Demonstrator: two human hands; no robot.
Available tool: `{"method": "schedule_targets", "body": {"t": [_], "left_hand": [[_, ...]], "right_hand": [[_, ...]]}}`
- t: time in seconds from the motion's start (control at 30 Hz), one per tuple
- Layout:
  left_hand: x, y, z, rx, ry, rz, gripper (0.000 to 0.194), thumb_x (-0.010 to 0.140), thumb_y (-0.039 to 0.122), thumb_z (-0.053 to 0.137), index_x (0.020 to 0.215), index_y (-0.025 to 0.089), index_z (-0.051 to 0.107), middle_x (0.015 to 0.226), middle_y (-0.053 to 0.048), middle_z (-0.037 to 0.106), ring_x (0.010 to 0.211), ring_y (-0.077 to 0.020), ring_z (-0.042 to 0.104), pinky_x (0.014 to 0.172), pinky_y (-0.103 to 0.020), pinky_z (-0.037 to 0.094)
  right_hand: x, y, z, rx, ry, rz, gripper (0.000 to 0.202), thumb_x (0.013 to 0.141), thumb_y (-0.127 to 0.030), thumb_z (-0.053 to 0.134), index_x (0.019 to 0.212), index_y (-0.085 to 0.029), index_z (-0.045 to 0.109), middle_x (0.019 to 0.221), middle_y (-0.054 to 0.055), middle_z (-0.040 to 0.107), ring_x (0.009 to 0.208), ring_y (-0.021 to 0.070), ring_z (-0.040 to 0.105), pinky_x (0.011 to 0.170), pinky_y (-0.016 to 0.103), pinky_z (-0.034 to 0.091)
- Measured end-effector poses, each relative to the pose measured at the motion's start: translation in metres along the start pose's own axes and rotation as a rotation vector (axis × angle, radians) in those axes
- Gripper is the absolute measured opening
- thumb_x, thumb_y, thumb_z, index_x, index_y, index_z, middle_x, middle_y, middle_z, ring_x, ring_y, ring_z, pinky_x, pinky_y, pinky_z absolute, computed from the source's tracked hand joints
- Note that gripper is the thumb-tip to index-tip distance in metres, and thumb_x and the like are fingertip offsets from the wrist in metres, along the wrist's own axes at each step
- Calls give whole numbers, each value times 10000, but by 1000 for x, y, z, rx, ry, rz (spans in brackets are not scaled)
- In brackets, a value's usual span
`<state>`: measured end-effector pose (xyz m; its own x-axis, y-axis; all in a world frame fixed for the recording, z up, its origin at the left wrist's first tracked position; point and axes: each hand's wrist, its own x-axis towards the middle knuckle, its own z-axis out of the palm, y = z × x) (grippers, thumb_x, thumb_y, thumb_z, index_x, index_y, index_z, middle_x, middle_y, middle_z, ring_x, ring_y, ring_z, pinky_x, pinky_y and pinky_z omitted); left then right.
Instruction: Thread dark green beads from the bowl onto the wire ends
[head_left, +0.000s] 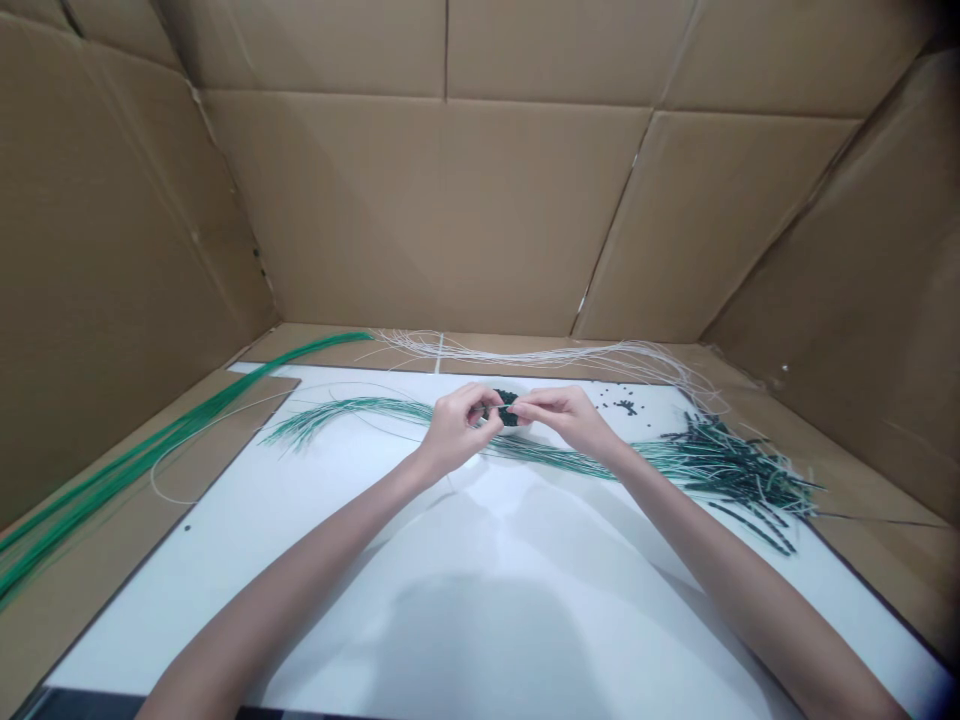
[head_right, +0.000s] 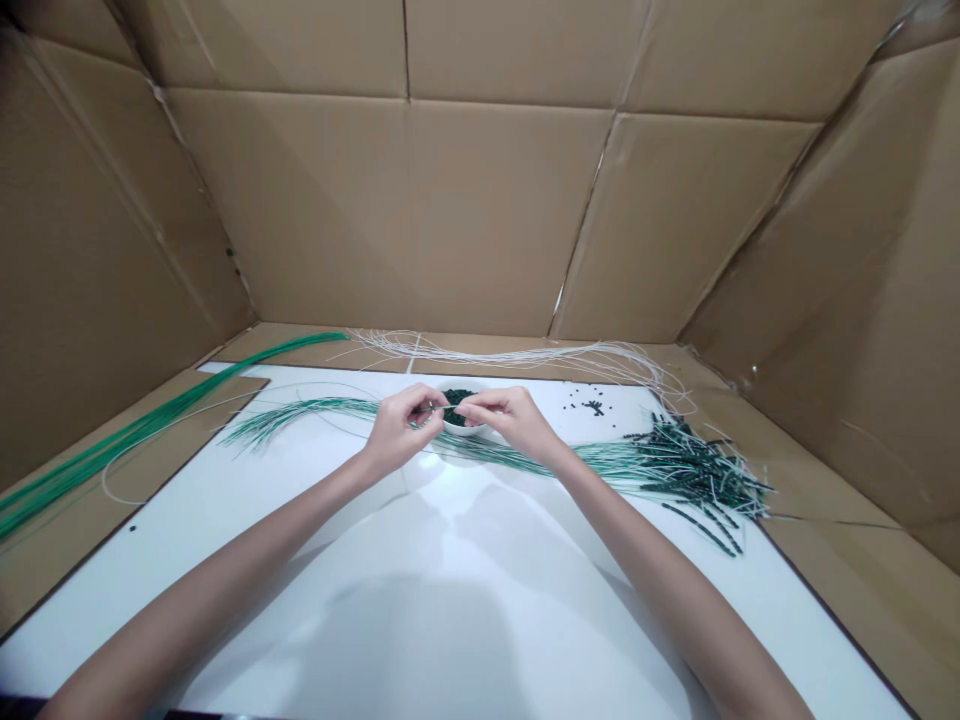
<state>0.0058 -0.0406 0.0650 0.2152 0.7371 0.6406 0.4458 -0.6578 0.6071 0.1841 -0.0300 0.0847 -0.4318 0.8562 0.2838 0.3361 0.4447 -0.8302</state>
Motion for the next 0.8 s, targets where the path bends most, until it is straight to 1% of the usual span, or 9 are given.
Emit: {"method": "schedule_targets", "body": {"t": [0.07,0.2,0.4,0.57,0.8], "left_hand": [[0,1,-1,7,-5,2,62,722,152,507,691,154,562,598,30,502,498,-62,374,498,-178,324],[1,2,-2,1,-10,6,119,779,210,505,714,155,588,626,12,538,515,-69,404,513,-186,337],[0,-1,-1,-10,-51,6,135,790,229,515,737,159,617,632,5,562,526,-76,417,529,-194,343],[0,1,-1,-7,-33,-3,129,786,226,520,732,157,615,617,12,548,517,-72,404,521,-192,332],[2,-3,0,-19,56,-92,104,771,217,529,722,152,594,661,10,570,521,-67,382,524,-191,328]], "right_hand": [[0,1,0,-6,12,-4,298,723,-426,567,705,-153,684,685,44,654,655,162,584,644,267,463],[1,4,-1,-28,15,-29,280,721,-419,572,686,-165,687,696,40,661,666,164,592,645,264,473],[2,7,-2,-47,7,-26,245,714,-399,591,704,-178,698,660,25,665,646,161,603,657,263,473],[1,4,-2,1,7,10,197,697,-352,615,721,-178,704,698,28,686,676,173,622,683,276,484],[4,11,-2,156,141,84,216,619,-312,683,774,-165,713,772,50,707,760,211,642,737,329,494]]}}
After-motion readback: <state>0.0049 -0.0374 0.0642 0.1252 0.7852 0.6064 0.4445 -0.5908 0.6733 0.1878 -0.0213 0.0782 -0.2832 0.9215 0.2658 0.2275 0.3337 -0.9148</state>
